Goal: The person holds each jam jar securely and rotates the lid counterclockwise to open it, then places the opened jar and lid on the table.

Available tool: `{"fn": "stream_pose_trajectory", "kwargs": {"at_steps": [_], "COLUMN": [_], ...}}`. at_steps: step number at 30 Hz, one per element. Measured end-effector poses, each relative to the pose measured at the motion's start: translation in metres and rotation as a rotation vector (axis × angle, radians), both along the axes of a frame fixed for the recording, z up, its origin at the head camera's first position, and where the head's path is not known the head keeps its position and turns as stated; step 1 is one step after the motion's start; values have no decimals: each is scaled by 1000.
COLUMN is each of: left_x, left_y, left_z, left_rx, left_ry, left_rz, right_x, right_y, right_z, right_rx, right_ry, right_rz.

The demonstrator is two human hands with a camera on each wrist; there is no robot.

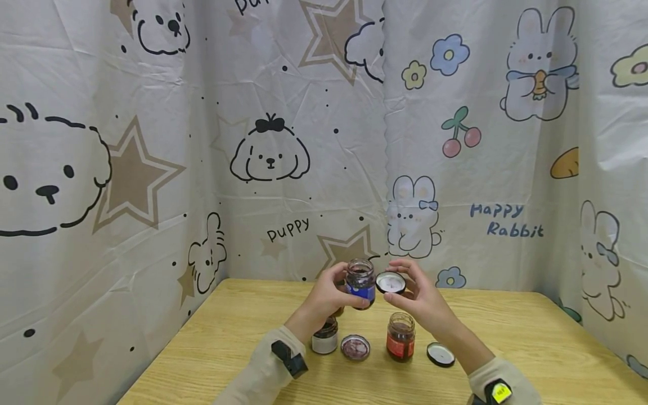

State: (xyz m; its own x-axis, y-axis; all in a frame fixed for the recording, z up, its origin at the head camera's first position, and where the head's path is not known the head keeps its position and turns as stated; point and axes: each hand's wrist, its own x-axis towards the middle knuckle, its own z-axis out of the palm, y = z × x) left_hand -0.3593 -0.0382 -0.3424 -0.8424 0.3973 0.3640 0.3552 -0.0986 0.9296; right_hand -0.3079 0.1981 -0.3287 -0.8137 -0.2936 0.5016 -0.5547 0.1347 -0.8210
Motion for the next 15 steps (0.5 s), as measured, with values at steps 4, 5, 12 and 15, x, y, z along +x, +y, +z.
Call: {"fn": "stream_pose_trajectory", "kwargs": {"at_steps": [4,5,12,15], "left_x": [1,1,0,-2], "left_y": [0,0,0,2], "left_z": [1,1,-2,-3], "left_rx": [7,6,7,3], "left_ry": [-3,-3,-13,-4], "left_rz": [3,5,37,66], "right_x": [-1,-1,-8,-10], "right_y": [1,1,9,12], "right_z": [0,0,-1,-1], "right_rx": [12,17,57,54], "right_ry": [5,4,40,62], "right_rz": [-12,-22,-167,-202]}}
